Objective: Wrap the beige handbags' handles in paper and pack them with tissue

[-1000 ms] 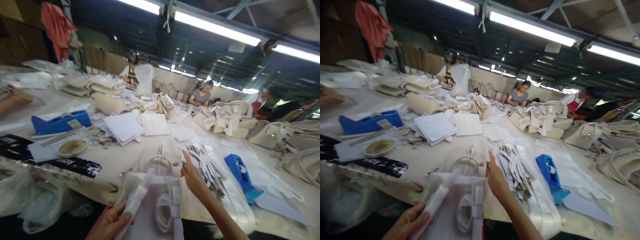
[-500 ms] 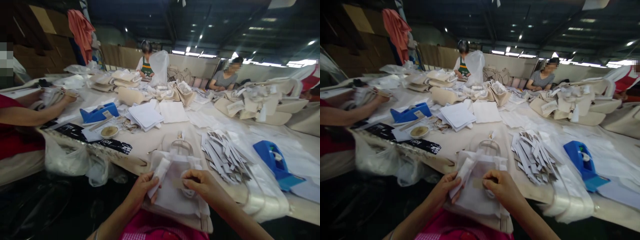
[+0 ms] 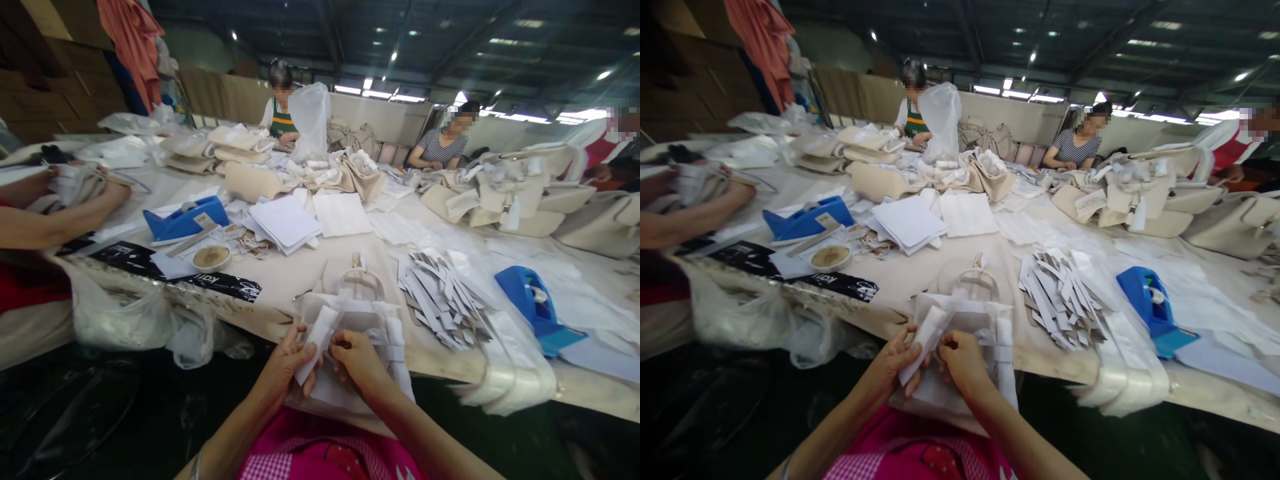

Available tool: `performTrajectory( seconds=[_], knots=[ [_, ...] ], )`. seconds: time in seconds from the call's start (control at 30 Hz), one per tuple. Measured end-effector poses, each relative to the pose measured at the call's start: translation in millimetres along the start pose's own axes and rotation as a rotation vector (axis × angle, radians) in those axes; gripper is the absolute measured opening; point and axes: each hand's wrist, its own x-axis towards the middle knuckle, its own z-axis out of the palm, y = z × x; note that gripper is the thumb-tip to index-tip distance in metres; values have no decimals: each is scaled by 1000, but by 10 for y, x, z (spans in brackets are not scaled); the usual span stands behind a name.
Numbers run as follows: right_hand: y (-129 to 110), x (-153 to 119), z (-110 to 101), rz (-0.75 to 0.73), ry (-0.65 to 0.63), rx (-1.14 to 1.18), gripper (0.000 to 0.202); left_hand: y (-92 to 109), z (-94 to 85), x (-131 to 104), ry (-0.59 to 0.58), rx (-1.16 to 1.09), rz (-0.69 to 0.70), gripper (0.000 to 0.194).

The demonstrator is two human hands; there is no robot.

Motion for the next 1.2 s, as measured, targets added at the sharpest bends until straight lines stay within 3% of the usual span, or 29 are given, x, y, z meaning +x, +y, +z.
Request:
performTrajectory(
  seconds=[0.2,0.37,0.47,0.63,0.73,1.07,1.2],
  knots=[
    [11,95,95,-16,0,188,17,-32,-30,-5,-7,-28,-22,49],
    [7,-17,-54,149,-155,65,29,-43,12,-51,21,-25,-9,43],
    [55,-58,-166,164,-201,-22,30,-53,38,-74,41,-34,-1,47],
    [63,39,-97,67,-90,-48,19,-69,13,-78,-6,-44,-16,58],
    [13,103,6,0,-56,1,10,-62,-24,-73,-46,-51,-37,52],
    [-51,141,94,-44,-13,51,3,-15,-112,-49,-69,-55,-104,48],
    [-71,143,90,-48,-64,-24,7,-19,-95,-50,-49,-10,-85,40]
  ],
)
